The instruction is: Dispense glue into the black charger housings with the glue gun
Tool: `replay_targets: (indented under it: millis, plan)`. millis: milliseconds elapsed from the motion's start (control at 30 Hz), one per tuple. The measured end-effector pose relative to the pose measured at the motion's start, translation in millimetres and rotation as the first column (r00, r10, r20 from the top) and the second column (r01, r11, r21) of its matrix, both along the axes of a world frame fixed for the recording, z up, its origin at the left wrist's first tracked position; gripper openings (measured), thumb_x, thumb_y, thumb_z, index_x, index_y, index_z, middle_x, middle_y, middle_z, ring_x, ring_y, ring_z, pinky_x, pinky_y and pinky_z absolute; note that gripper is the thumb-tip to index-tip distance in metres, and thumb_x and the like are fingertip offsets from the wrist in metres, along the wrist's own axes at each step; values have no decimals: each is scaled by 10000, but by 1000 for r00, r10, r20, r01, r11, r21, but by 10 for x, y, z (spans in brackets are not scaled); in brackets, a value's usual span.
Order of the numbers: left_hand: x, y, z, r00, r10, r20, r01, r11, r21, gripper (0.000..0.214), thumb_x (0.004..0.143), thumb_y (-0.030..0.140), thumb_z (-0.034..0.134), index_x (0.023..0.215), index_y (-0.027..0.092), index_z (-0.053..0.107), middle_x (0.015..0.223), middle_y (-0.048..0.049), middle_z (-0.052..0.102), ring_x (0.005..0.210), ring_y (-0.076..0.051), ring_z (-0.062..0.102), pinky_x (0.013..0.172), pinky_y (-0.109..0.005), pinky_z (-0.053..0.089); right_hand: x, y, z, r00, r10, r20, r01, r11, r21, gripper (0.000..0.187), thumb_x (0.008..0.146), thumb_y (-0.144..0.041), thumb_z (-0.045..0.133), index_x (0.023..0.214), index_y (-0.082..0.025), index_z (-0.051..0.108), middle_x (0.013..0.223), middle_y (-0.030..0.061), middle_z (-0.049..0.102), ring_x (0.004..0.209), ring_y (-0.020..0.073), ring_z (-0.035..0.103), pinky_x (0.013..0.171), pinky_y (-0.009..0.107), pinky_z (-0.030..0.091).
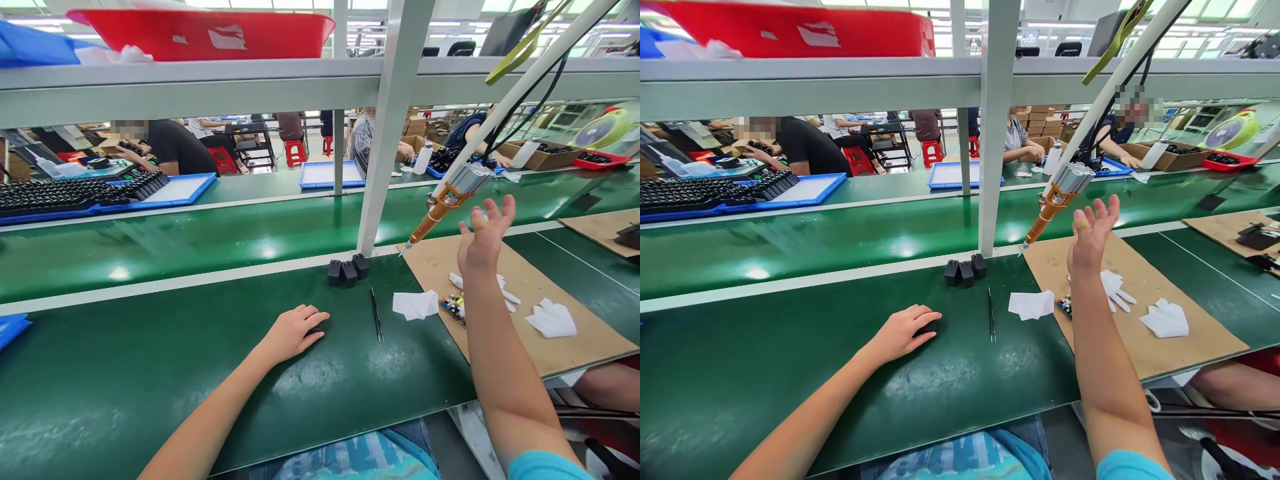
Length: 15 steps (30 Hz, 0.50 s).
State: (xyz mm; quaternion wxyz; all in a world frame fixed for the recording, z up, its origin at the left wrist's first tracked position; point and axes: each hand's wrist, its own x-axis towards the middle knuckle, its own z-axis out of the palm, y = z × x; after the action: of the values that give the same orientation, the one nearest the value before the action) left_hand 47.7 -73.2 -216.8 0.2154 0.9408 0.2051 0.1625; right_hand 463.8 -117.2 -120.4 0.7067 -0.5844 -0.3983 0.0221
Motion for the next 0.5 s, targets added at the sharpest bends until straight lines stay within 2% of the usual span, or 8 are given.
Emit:
replay_targets:
  millis: [67,133,167,233,300,333,400,500]
  plan:
    - [-18,17,-1,995,78,57,-69,987,-142,331,884,383,545,1197,278,570,1070,-59,618,933,-204,580,823,-332,463,65,102,-39,977,140,-159,-144,989,-19,715,794,-484,430,1399,-335,79,1494,108,188,1284,194,417,900,361,459]
    - [-36,45,14,952,260,163,-176,899,-401,388,863,427,571,1212,263,532,1018,-47,604,877,-184,578,794,-321,473,48,179,-70,930,283,-235,-298,954,-31,691,775,-513,451,1378,-373,145,1493,63,227,1242,186,472,870,332,473]
    - [-43,62,33,902,373,217,-192,797,-572,433,854,456,575,1231,256,502,980,-40,593,831,-171,577,747,-306,484,24,211,-84,911,336,-241,-355,934,-41,680,767,-519,475,1363,-387,175,1485,45,252,1224,182,492,865,325,477]
    - [-55,91,90,773,570,279,-70,513,-856,508,842,505,572,1263,245,453,896,-25,568,727,-146,570,625,-268,488,-27,268,-108,882,398,-253,-427,901,-72,685,735,-503,552,1329,-393,230,1450,27,310,1190,178,525,865,319,484]
    - [-66,115,152,665,686,295,150,265,-953,531,835,507,577,1268,231,440,851,-20,557,662,-130,564,541,-238,472,-56,321,-131,875,401,-270,-442,891,-109,677,699,-483,615,1282,-373,289,1401,24,366,1154,173,555,858,309,490]
    - [-72,126,176,630,718,295,236,184,-954,526,830,490,588,1260,222,446,839,-21,557,644,-123,560,519,-227,465,-60,345,-141,878,390,-279,-434,893,-118,663,684,-475,635,1256,-360,319,1375,22,391,1129,168,572,850,300,493]
    - [-91,152,200,590,753,292,339,98,-936,490,830,440,602,1239,208,465,834,-24,562,636,-114,560,505,-210,459,-61,389,-157,884,362,-297,-408,906,-113,632,662,-452,667,1205,-337,366,1319,13,440,1053,150,608,815,275,498]
    - [-134,202,190,587,752,300,384,68,-921,449,849,402,582,1242,217,467,843,-27,566,643,-112,565,504,-204,460,-95,430,-169,886,348,-305,-392,915,-93,598,656,-407,690,1166,-321,389,1254,2,481,921,122,642,760,259,506]
